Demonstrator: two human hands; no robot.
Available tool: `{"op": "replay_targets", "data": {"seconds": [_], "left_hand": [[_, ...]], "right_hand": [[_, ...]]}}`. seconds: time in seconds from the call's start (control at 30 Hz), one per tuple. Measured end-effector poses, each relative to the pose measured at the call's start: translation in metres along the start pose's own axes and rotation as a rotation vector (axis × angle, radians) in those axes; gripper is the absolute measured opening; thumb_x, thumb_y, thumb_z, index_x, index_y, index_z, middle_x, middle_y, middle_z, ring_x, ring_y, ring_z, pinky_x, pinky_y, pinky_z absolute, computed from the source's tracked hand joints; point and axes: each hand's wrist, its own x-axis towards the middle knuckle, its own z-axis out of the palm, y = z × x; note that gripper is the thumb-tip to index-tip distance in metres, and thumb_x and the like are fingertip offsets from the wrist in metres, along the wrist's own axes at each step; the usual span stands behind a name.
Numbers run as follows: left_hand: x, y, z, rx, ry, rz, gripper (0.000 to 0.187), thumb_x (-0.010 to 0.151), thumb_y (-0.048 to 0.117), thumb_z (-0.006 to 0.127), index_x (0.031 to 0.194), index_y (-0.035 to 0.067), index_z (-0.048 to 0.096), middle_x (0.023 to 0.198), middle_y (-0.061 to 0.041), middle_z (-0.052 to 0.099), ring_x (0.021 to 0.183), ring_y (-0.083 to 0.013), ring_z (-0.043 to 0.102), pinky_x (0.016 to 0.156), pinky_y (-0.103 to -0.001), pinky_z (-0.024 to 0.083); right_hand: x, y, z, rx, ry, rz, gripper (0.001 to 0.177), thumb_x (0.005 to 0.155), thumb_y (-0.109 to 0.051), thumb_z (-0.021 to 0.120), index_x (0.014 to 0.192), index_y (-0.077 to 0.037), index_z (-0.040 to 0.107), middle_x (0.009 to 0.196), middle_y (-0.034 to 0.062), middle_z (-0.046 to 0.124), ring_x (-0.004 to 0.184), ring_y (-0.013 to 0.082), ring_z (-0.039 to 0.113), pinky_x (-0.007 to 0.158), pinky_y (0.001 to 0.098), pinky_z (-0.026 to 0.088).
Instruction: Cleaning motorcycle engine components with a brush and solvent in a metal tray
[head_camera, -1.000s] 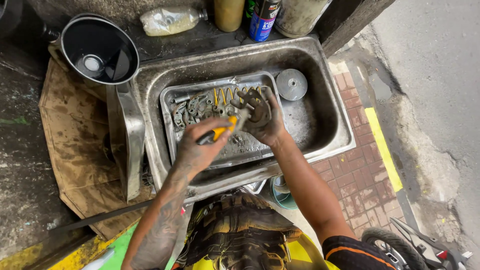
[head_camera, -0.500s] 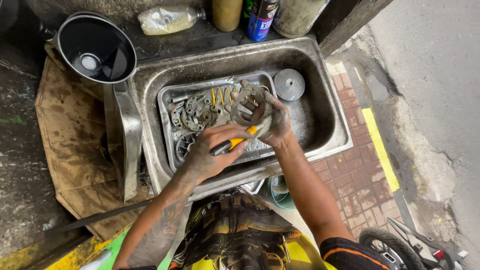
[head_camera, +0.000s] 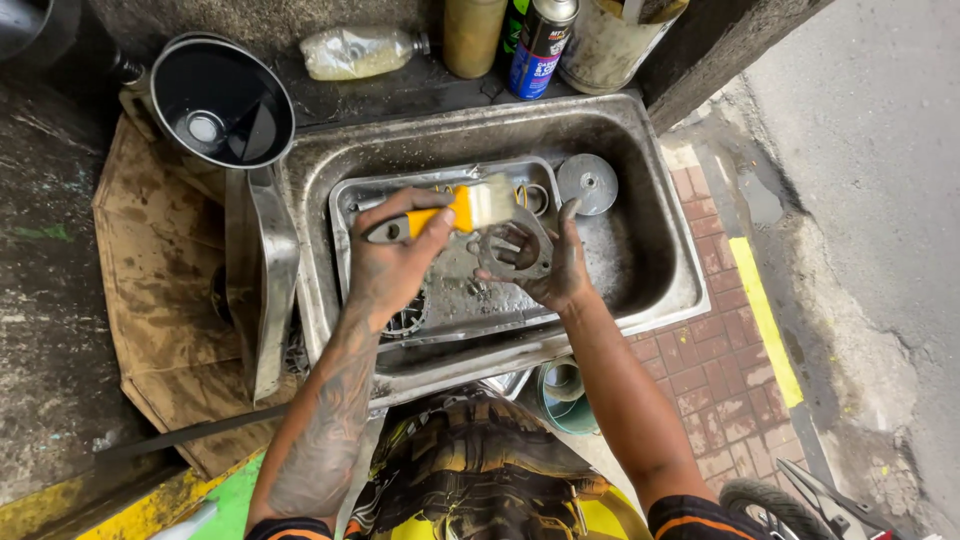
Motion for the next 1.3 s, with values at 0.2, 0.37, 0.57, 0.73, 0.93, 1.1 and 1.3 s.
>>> {"op": "replay_targets", "data": {"seconds": [0.2, 0.37, 0.57, 0.73, 0.93, 1.1, 1.3], "left_hand": [[-0.026, -0.020, 0.006, 0.062, -0.166, 0.046, 0.013, 0.098, 0.005, 0.080, 0.110, 0.008, 0.084, 0.094, -0.017, 0.082, 0.084, -0.0321, 0.081, 0.076, -0.041, 0.065], [-0.017, 0.001, 0.005, 0.148, -0.174, 0.098, 0.016, 0.099, 0.005, 0.078, 0.114, 0.010, 0.083, 0.104, -0.018, 0.082, 0.096, -0.0401, 0.081, 0.082, -0.047, 0.065], [-0.039, -0.008, -0.009, 0.233, -0.232, 0.021, 0.015, 0.101, 0.008, 0.077, 0.114, 0.011, 0.080, 0.105, -0.016, 0.082, 0.099, -0.0404, 0.081, 0.079, -0.048, 0.065], [-0.061, -0.031, -0.021, 0.226, -0.270, -0.076, 0.018, 0.096, 0.003, 0.078, 0.113, 0.010, 0.082, 0.104, -0.021, 0.082, 0.098, -0.0429, 0.081, 0.077, -0.050, 0.065], [-0.103, -0.033, -0.063, 0.235, -0.180, -0.226, 0.018, 0.097, 0.007, 0.078, 0.113, 0.011, 0.084, 0.111, -0.021, 0.084, 0.103, -0.0400, 0.081, 0.082, -0.048, 0.066], [-0.128, -0.042, -0.084, 0.392, -0.099, -0.261, 0.024, 0.099, 0.010, 0.077, 0.123, 0.005, 0.078, 0.131, -0.017, 0.080, 0.114, -0.0300, 0.082, 0.093, -0.039, 0.071], [-0.132, -0.010, -0.094, 0.352, 0.004, -0.312, 0.018, 0.099, 0.009, 0.074, 0.114, 0.003, 0.079, 0.120, -0.011, 0.084, 0.103, -0.0207, 0.081, 0.089, -0.032, 0.065]], "right_hand": [[0.000, -0.006, -0.015, -0.117, -0.104, -0.149, 0.048, 0.102, -0.062, 0.064, 0.114, -0.018, 0.078, 0.107, 0.0066, 0.077, 0.099, 0.0390, 0.081, 0.089, 0.0657, 0.068], [0.047, -0.001, -0.130, -0.312, 0.079, -0.268, 0.047, 0.106, -0.020, 0.066, 0.149, -0.003, 0.060, 0.136, 0.0260, 0.070, 0.110, 0.0573, 0.077, 0.078, 0.0726, 0.067], [0.022, -0.022, -0.073, -1.205, 0.366, -0.298, 0.058, 0.107, -0.053, 0.070, 0.155, -0.020, 0.065, 0.139, 0.0155, 0.074, 0.135, 0.0368, 0.068, 0.116, 0.0562, 0.054], [0.031, -0.032, -0.059, -1.174, 0.140, -0.482, 0.046, 0.112, -0.017, 0.061, 0.154, 0.001, 0.056, 0.127, 0.0279, 0.075, 0.100, 0.0331, 0.078, 0.092, 0.0499, 0.065], [0.086, -0.123, -0.148, -1.673, 0.555, -0.755, 0.048, 0.103, -0.019, 0.078, 0.146, -0.005, 0.065, 0.118, 0.0233, 0.078, 0.121, 0.0495, 0.071, 0.106, 0.0619, 0.056], [0.105, -0.163, -0.179, -2.089, 0.730, -0.517, 0.035, 0.098, -0.007, 0.060, 0.132, -0.002, 0.066, 0.120, 0.0290, 0.074, 0.099, 0.0571, 0.070, 0.073, 0.0701, 0.055], [0.112, -0.158, -0.175, -2.436, 0.844, -0.538, 0.029, 0.106, -0.004, 0.056, 0.129, -0.007, 0.074, 0.108, 0.0194, 0.081, 0.080, 0.0443, 0.080, 0.063, 0.0591, 0.064]]}}
